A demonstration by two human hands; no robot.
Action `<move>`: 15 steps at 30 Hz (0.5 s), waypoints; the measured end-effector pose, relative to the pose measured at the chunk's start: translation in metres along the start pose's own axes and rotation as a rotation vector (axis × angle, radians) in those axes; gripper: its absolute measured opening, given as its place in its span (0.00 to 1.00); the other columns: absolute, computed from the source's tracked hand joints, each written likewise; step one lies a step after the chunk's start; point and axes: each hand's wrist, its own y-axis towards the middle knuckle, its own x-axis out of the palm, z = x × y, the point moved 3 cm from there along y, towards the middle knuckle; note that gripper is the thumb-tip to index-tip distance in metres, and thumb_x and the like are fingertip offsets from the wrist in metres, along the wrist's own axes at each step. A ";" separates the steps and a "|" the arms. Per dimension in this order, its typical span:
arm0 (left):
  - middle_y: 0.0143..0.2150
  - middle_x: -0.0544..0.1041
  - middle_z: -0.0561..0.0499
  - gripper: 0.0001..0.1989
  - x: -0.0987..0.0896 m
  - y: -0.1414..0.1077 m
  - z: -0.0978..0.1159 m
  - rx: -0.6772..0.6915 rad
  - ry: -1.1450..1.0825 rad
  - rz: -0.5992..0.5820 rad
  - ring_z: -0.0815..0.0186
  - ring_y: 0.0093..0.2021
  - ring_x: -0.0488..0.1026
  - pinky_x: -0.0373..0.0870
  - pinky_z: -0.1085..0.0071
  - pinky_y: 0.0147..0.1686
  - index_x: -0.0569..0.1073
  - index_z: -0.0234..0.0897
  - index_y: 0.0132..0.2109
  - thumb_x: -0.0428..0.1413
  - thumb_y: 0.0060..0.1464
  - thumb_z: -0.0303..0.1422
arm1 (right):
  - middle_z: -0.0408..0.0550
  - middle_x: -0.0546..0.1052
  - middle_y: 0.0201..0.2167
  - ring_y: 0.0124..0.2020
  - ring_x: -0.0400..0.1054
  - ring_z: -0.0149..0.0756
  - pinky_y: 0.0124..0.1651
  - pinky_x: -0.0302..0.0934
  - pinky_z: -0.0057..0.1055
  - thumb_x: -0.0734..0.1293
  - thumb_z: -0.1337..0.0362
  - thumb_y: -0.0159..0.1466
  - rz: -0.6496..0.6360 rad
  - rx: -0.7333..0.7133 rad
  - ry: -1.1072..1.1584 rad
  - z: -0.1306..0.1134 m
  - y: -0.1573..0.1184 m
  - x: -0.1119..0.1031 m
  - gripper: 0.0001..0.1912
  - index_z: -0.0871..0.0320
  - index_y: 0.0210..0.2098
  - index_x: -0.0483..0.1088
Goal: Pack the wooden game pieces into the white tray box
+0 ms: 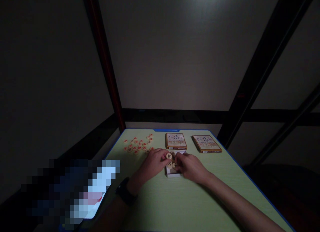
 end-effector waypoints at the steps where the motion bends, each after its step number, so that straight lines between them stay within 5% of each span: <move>1: 0.34 0.79 0.51 0.06 0.000 0.000 0.000 0.000 -0.001 0.000 0.64 0.36 0.74 0.70 0.70 0.40 0.78 0.38 0.39 0.58 0.53 0.28 | 0.47 0.79 0.33 0.34 0.72 0.38 0.32 0.51 0.28 0.68 0.68 0.58 0.006 0.002 0.003 0.000 0.000 0.001 0.09 0.56 0.39 0.69; 10: 0.34 0.80 0.51 0.07 0.000 0.001 0.000 -0.036 -0.102 -0.011 0.65 0.35 0.75 0.71 0.71 0.39 0.79 0.38 0.39 0.60 0.51 0.28 | 0.45 0.79 0.31 0.33 0.71 0.37 0.33 0.56 0.27 0.70 0.69 0.57 0.082 -0.033 0.167 0.005 -0.001 -0.006 0.10 0.56 0.40 0.70; 15: 0.35 0.81 0.49 0.11 0.012 0.002 -0.009 -0.159 -0.443 -0.054 0.66 0.34 0.76 0.74 0.71 0.36 0.79 0.34 0.41 0.62 0.48 0.29 | 0.49 0.80 0.41 0.39 0.73 0.37 0.41 0.63 0.30 0.65 0.69 0.64 0.262 -0.303 0.260 0.001 -0.005 -0.012 0.17 0.56 0.52 0.71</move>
